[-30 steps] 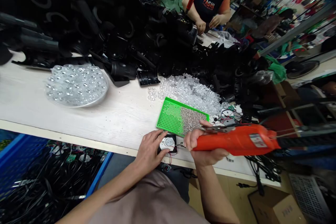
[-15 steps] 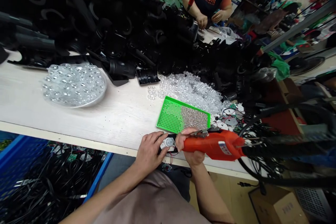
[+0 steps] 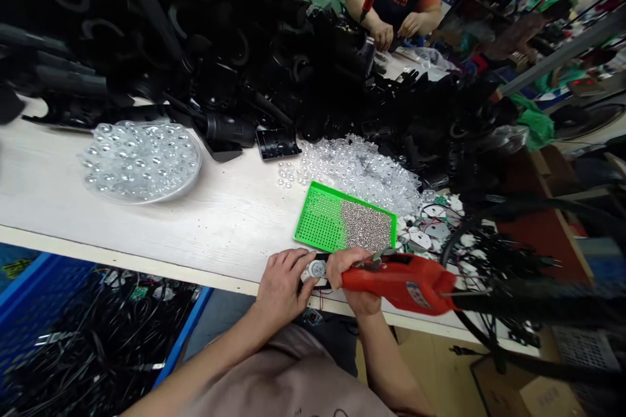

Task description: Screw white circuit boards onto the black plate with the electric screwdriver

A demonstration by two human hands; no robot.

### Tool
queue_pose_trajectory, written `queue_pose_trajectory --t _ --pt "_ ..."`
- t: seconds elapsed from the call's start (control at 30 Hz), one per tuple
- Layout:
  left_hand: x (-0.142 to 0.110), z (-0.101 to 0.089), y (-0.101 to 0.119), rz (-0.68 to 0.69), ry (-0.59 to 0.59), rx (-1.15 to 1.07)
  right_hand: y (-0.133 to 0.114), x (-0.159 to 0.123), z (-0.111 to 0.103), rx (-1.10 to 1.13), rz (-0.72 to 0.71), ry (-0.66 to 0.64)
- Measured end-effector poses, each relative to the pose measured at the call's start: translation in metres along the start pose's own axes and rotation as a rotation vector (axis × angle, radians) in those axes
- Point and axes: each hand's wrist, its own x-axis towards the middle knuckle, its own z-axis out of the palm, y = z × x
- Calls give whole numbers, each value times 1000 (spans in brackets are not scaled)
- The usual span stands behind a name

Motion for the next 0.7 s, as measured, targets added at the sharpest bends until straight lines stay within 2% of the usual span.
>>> queue_pose_trajectory --t 0.13,0.2,0.23,0.3,0.37,0.4,0.47,0.53,0.57,0.63,0.7 --pt "-1 -3 -4 -1 -30 -37 -16 4 -1 135 -144 60" --pt "-2 -7 -10 9 -53 -83 -30 -2 -11 99 -200 89" --pt "-3 -9 -14 13 -62 -103 -36 -9 -17 16 -224 135" --pt "-5 -14 -19 10 -77 -117 -41 -26 -28 -270 -249 348" --pt "-7 -18 -20 6 -96 -96 -34 -42 -31 -604 -194 530" --pt "-7 -19 -19 6 -106 -79 -26 -47 -27 -750 -132 522" --pt "-6 -21 -16 7 -118 -51 -10 -51 -11 -972 -17 338" --pt "-4 -21 -13 18 -127 -41 3 -48 6 -1111 17 158" --pt "-3 -22 -13 27 -132 -43 7 -45 12 -1145 7 121" --pt "-1 -25 -14 42 -146 -53 7 -41 15 -1099 0 117" --pt "0 -28 -18 43 -156 -57 4 -39 7 -876 38 229"
